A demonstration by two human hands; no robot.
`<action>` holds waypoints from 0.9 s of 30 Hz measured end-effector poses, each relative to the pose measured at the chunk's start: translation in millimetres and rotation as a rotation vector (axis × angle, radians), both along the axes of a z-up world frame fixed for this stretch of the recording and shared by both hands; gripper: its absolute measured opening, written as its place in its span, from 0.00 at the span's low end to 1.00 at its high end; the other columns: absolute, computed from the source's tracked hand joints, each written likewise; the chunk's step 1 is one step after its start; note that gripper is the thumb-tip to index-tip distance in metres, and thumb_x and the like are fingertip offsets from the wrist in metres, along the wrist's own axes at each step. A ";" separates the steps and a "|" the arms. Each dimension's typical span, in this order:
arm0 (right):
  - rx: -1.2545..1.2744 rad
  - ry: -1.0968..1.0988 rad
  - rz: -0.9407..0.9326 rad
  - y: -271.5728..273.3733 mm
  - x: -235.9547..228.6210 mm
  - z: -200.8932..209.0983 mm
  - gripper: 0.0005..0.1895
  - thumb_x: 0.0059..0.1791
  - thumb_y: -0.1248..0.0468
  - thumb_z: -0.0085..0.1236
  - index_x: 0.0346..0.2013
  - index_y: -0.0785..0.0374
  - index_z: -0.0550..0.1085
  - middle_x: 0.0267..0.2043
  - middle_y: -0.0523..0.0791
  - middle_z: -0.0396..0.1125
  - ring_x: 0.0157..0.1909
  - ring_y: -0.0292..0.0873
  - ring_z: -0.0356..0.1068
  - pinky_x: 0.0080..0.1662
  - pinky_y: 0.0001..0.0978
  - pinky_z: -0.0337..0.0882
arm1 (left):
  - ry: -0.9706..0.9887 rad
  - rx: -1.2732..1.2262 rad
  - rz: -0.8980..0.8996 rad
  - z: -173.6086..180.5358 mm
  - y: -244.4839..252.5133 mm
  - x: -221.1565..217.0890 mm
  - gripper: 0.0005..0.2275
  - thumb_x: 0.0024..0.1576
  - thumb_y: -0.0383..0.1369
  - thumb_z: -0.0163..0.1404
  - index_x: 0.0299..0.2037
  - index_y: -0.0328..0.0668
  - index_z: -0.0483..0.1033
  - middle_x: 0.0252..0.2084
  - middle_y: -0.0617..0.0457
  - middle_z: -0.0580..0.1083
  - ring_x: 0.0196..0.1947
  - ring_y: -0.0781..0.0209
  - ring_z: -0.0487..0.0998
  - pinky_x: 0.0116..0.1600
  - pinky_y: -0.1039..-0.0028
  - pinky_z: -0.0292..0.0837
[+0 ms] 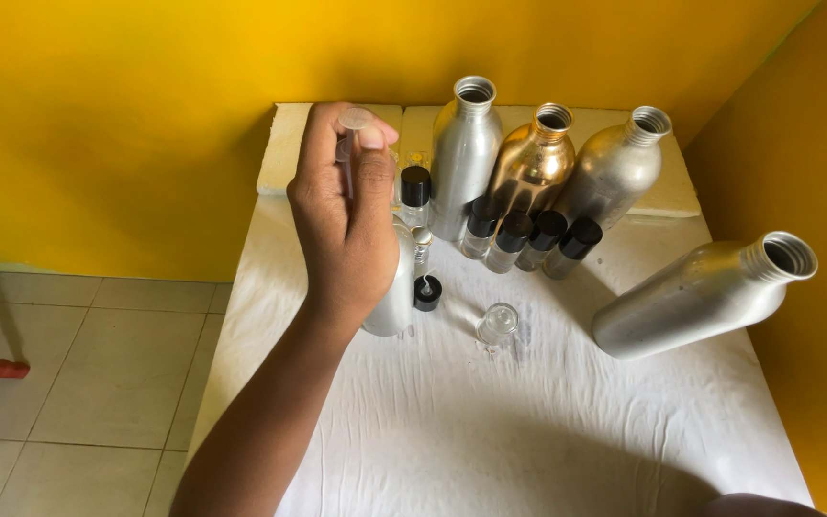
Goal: Decanting perfume from large aluminum canisters into small glass spray bottles using a syringe.
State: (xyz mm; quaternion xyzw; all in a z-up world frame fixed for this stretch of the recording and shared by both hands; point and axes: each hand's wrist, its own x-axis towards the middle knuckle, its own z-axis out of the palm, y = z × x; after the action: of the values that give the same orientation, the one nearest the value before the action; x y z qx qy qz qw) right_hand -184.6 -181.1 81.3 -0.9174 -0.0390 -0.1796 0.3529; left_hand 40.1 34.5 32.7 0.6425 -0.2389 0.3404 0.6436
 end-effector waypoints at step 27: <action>0.292 -0.358 0.409 13.4 167.2 -202.8 0.19 0.55 0.57 0.51 0.53 0.68 0.69 0.46 0.51 0.57 0.40 0.48 0.63 0.44 0.41 0.67 | 0.043 -0.118 -0.121 -3.5 7.3 8.2 0.10 0.69 0.36 0.33 0.42 0.41 0.66 0.20 0.54 0.63 0.17 0.70 0.58 0.24 0.81 0.60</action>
State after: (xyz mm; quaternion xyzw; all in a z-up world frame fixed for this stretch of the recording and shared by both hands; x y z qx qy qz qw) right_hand -17.4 -167.7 -121.4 -0.7839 -0.2580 -0.2675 0.4974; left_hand 48.2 41.8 29.2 0.5949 -0.2429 0.3008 0.7047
